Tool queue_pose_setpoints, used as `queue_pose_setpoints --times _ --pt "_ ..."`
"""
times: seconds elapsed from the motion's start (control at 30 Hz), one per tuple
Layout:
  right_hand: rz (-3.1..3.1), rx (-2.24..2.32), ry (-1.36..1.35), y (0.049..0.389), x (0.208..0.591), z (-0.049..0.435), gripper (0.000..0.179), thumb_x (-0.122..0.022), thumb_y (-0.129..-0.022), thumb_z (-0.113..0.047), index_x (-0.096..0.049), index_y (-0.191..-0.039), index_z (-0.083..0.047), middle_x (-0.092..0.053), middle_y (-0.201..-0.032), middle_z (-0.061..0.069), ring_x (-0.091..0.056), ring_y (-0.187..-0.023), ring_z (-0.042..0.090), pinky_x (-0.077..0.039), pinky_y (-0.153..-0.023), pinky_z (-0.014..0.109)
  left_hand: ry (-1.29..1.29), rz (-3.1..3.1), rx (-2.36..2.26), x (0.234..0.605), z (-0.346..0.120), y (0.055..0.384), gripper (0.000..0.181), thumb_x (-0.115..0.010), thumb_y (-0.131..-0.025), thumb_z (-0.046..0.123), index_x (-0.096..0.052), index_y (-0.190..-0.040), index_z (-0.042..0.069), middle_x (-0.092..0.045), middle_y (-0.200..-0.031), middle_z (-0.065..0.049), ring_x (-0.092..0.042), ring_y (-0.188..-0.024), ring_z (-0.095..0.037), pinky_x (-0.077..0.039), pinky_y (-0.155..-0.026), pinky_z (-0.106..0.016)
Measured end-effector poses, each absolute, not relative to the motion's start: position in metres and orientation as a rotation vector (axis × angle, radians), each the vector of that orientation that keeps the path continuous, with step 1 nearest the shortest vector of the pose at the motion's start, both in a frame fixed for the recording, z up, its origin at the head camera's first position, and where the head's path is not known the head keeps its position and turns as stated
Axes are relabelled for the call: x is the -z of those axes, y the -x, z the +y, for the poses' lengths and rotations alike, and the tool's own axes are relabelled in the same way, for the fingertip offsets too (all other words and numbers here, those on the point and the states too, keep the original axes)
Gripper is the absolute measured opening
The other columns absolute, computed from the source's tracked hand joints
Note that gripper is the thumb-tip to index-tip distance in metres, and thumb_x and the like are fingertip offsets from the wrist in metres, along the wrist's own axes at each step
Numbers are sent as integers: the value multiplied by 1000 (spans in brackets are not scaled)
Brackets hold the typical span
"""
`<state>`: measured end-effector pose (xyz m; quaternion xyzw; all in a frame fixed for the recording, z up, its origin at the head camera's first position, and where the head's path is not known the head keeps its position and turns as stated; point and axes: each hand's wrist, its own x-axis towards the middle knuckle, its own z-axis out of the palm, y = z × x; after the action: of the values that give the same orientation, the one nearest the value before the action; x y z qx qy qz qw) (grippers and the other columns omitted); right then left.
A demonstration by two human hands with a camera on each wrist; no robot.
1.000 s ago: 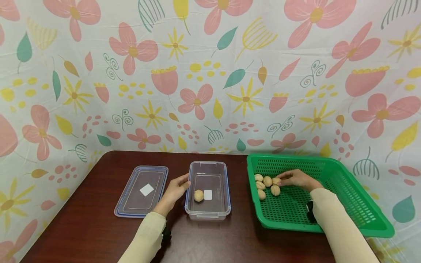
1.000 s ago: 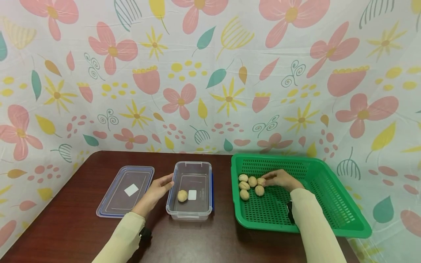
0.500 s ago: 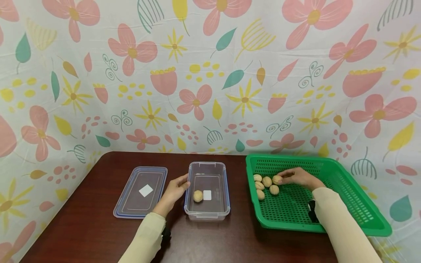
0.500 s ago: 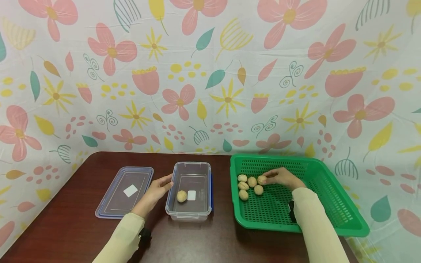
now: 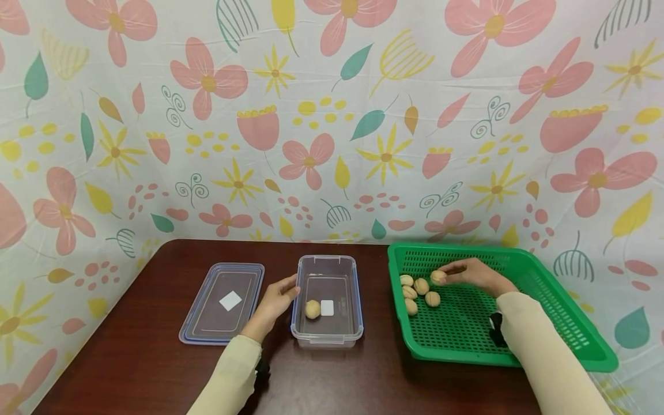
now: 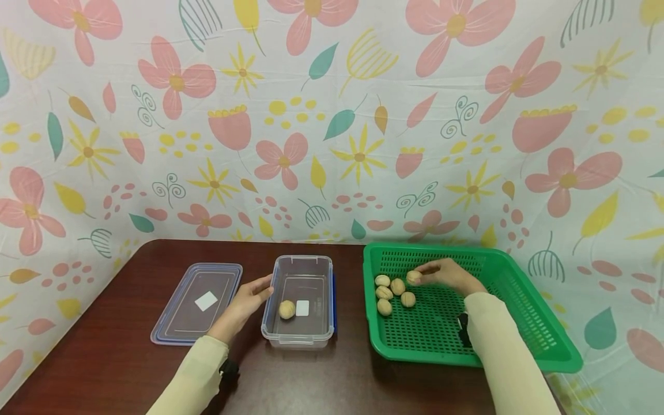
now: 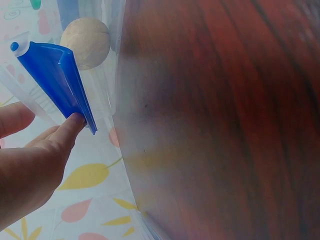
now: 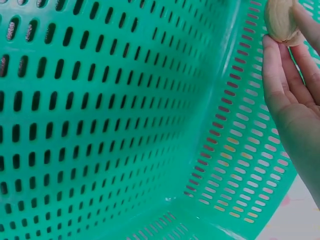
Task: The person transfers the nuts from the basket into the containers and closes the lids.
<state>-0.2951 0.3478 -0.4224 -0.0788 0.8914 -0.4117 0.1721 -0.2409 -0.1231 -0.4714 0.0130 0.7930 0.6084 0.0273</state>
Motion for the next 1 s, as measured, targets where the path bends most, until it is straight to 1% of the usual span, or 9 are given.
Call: queue_pose_setpoints --times 0.4,0.57,0.7,1.0 --pt "2553 1177 246 294 412 348 54 -69 -89 -35 -58 -131 -3 -57 -130 18 -50 -121 39 -42 -97 55 -34 2444 -1876 468 -123 239 43 -52 -98 6 -46 -140 -4 -51 -136 -25 -48 -126 -37 -38 -105 -51" --pt "2589 1154 258 294 408 343 57 -69 -88 -39 -58 -132 -5 -59 -128 16 -52 -119 37 -43 -96 54 -38 2444 -1875 469 -123 240 43 -52 -98 5 -45 -140 -5 -50 -137 -25 -48 -127 -37 -38 -105 -51" --pt "2609 1141 274 291 403 337 59 -69 -88 -41 -57 -133 -6 -59 -128 16 -52 -119 37 -44 -95 55 -34 2442 -1875 470 -123 241 43 -52 -98 6 -46 -140 -4 -51 -137 -24 -48 -126 -37 -38 -105 -50" --pt "2600 1200 278 282 390 323 57 -66 -90 -40 -55 -134 -6 -57 -131 18 -50 -121 39 -39 -100 58 -23 2453 -1858 470 -123 240 44 -52 -98 7 -46 -140 -3 -51 -136 -24 -48 -126 -37 -39 -104 -50"
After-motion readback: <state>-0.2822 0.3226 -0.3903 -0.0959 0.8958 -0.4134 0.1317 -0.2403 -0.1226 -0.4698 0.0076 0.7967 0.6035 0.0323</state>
